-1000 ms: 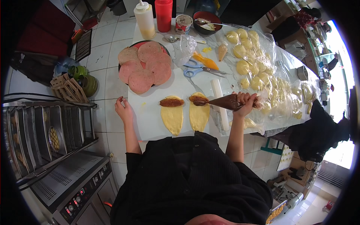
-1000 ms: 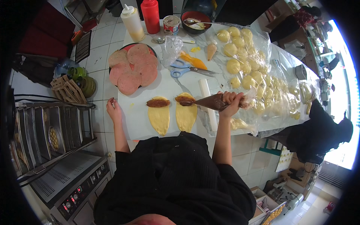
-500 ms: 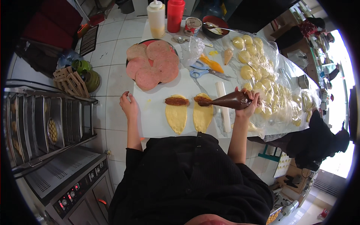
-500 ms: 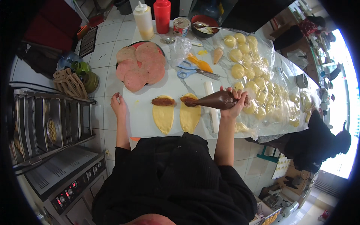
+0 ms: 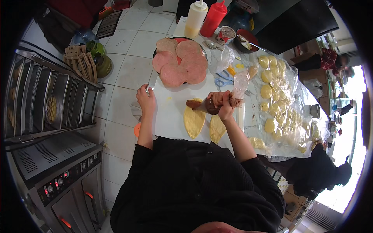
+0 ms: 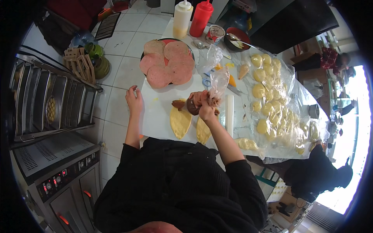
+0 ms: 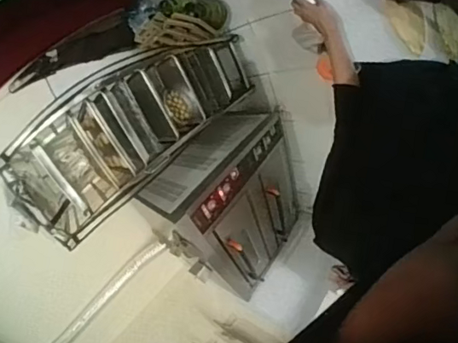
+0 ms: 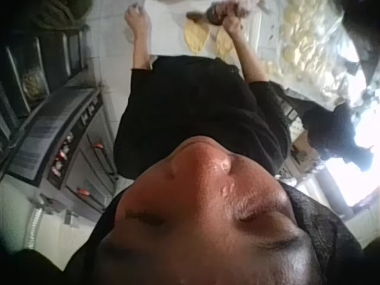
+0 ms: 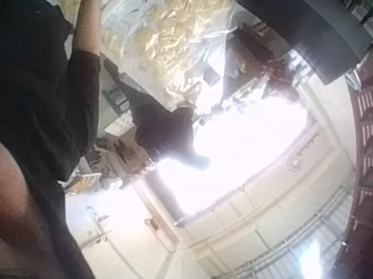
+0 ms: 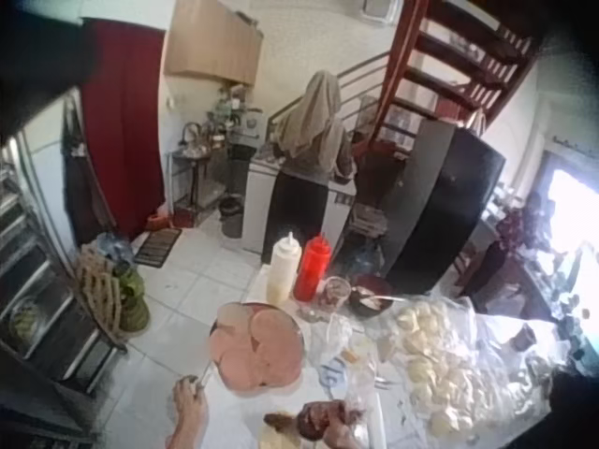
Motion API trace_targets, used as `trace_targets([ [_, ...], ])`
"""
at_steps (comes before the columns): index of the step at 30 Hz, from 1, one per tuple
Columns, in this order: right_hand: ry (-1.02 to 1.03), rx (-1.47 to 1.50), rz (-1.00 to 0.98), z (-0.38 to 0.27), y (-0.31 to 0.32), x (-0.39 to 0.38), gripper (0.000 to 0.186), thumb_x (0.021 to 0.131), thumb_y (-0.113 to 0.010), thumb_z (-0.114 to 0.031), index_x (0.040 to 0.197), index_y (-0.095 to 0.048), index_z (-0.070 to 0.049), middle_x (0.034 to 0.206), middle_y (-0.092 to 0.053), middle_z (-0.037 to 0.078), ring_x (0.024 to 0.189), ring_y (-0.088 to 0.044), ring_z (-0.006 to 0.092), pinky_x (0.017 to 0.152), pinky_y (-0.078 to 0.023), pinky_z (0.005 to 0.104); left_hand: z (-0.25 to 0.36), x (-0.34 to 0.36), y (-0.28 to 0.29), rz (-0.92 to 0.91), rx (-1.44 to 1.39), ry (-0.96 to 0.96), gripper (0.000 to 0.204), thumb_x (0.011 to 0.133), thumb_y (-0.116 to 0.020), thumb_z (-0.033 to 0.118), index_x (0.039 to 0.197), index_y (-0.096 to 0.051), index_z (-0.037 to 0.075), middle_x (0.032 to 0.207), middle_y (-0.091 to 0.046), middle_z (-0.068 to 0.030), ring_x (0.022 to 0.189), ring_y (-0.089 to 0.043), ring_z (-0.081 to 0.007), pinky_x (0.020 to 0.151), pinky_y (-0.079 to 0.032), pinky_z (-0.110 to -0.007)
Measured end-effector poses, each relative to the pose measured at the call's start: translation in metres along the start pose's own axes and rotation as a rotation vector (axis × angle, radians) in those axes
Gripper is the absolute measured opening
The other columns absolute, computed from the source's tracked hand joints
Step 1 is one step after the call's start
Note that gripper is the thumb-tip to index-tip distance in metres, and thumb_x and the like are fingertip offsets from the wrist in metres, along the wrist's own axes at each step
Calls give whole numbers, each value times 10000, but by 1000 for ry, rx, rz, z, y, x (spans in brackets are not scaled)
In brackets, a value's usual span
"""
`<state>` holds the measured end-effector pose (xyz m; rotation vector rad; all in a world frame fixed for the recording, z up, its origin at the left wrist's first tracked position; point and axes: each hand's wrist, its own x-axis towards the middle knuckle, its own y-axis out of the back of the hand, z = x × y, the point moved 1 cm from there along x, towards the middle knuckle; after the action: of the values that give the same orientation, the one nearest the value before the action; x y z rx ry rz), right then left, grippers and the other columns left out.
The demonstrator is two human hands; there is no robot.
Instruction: The person flattens pieces of dough, applies chocolate filling from a piping bag, rolls the dough into cylinders, and places them onto a metal baking tray.
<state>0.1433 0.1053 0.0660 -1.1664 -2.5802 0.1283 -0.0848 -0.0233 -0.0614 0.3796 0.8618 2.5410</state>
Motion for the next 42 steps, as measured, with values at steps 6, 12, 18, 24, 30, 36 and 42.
trace_targets([
  [6,66,-161,-118,-1,9,-2,523,943,-303,-390,509,-271,-100,445,-255,-13,406,-295,134,619,-402,340,4,-1,1,-27,9,1,272,847,-482,203,1081,-514,69,1081,-502,-142,1006,-438,-329,866,-347,-441],
  [12,69,-44,-233,16,-3,8,436,934,-397,-301,572,-349,-64,517,-334,11,493,-347,138,653,-421,328,10,-2,4,-40,19,8,269,852,-475,201,1083,-508,67,1096,-494,-140,1017,-432,-327,869,-344,-442],
  [18,10,-104,-194,11,5,4,386,929,-420,-254,599,-339,-70,535,-313,1,523,-343,150,615,-395,322,7,-1,5,-75,2,25,275,858,-462,213,1093,-493,72,1130,-471,-129,1055,-410,-323,881,-331,-466],
  [24,97,1,-225,4,18,7,364,930,-414,-206,603,-319,-77,499,-299,1,469,-327,143,548,-370,300,5,-1,0,-35,36,-19,270,847,-478,203,1079,-509,69,1089,-495,-139,1015,-432,-330,864,-345,-446],
  [30,118,-69,-293,19,2,14,371,940,-377,-237,615,-337,-62,520,-335,24,493,-360,158,550,-380,307,7,-1,2,-5,22,-32,272,838,-492,198,1075,-520,67,1062,-513,-149,988,-445,-335,864,-350,-427],
  [36,33,-189,-223,19,11,10,334,931,-384,-186,628,-332,-57,534,-337,36,501,-355,160,526,-366,298,5,0,2,-9,11,-14,270,840,-495,198,1076,-520,69,1067,-511,-149,996,-443,-335,866,-349,-426],
  [42,69,-156,-147,-2,21,7,493,926,-417,-290,522,-246,-68,464,-238,6,429,-259,153,488,-327,303,6,-1,2,-13,20,-21,266,841,-494,197,1073,-522,70,1059,-512,-146,994,-443,-334,864,-350,-426],
])
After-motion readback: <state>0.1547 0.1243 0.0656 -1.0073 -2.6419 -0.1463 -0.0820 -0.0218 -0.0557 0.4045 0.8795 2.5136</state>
